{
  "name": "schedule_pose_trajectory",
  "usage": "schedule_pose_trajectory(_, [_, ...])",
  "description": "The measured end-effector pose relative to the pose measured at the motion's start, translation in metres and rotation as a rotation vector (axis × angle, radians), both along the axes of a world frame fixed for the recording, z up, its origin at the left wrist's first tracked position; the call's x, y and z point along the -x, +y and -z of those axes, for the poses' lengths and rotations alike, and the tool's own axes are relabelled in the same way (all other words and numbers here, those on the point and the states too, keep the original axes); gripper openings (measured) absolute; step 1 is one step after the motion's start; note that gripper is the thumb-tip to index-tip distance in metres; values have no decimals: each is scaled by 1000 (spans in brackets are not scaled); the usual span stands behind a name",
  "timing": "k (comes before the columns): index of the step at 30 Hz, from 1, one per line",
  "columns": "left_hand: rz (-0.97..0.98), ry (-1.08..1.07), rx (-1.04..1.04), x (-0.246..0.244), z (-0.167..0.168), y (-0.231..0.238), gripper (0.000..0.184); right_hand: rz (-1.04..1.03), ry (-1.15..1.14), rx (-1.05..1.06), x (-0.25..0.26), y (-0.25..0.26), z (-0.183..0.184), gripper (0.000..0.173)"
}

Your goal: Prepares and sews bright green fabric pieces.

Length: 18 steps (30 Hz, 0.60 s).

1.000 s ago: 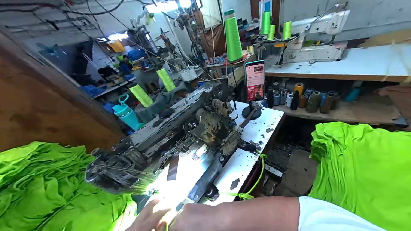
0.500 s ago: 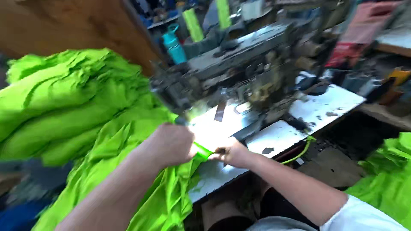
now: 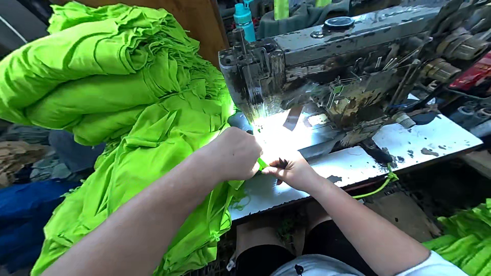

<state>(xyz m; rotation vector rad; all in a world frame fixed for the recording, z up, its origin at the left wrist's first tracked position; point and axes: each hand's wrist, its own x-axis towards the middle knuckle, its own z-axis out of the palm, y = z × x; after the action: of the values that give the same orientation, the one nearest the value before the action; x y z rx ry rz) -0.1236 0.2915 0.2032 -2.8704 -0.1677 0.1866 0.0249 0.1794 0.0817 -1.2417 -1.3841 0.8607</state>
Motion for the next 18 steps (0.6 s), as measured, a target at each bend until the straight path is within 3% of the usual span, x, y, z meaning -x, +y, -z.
schedule_pose_trajectory(5, [16, -42, 27, 8, 9, -3, 19, -10, -70, 72, -2, -1, -8, 19])
schedule_pose_trajectory(9, [-155, 160, 131, 6, 2, -32, 22, -44, -173, 161, -6, -5, -13, 20])
schedule_pose_trajectory(11, [-195, 132, 102, 7, 1, -26, 23, -39, -179, 153, -6, -3, -13, 23])
schedule_pose_trajectory(14, [-397, 278, 70, -6, -21, -31, 23, -12, -170, 125, -4, 0, -17, 22])
schedule_pose_trajectory(16, [-288, 198, 88, 0, -9, -36, 21, -30, -208, 136, -5, -4, -17, 23])
schedule_pose_trajectory(18, [-238, 233, 133, 3, -4, -53, 19, -67, -259, 7, -6, -12, -10, 21])
